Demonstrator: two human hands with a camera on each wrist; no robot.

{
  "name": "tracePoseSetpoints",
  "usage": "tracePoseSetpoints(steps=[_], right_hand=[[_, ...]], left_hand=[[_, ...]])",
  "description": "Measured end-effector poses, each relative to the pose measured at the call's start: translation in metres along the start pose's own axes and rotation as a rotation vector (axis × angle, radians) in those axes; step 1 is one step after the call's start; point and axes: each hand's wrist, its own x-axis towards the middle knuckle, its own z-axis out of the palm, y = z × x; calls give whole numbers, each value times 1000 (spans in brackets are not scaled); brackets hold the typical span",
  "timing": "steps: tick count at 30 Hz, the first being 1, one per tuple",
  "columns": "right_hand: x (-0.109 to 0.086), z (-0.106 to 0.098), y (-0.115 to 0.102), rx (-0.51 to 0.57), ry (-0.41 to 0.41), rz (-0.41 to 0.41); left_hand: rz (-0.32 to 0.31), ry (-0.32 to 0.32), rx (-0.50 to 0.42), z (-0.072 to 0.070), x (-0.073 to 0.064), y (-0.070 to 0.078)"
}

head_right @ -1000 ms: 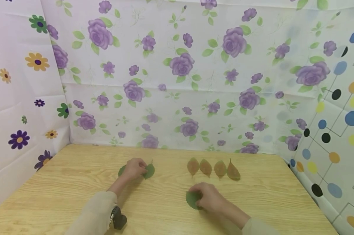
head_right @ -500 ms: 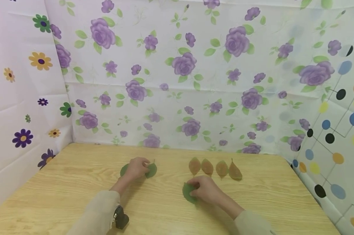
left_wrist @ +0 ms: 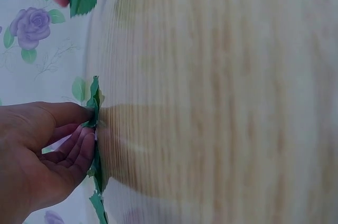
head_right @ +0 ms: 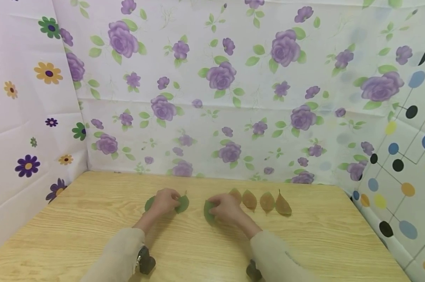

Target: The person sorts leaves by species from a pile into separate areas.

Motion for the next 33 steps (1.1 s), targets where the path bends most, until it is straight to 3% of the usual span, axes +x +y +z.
tracePoseSetpoints(steps=[4,5,7,11,13,24,33], right_hand=[[16,8,-3,133,2,78],[19,10,-3,166,7,94],[25,13,-2,230,13,123],[35,20,-3,270,35,153],[38,22,-4,264,40,166],[43,33,-4,195,17,140],[43,35,-8,-3,6,94]], left_hand=[[1,3,0,0,1,-1],[35,16,-3,2,4,-7],[35,14,-6,2,5,-8],[28,14,-5,2,5,-6],[-12,1,11,-1,2,3],[13,10,62,1,2,2],[10,9,74,1,2,4]])
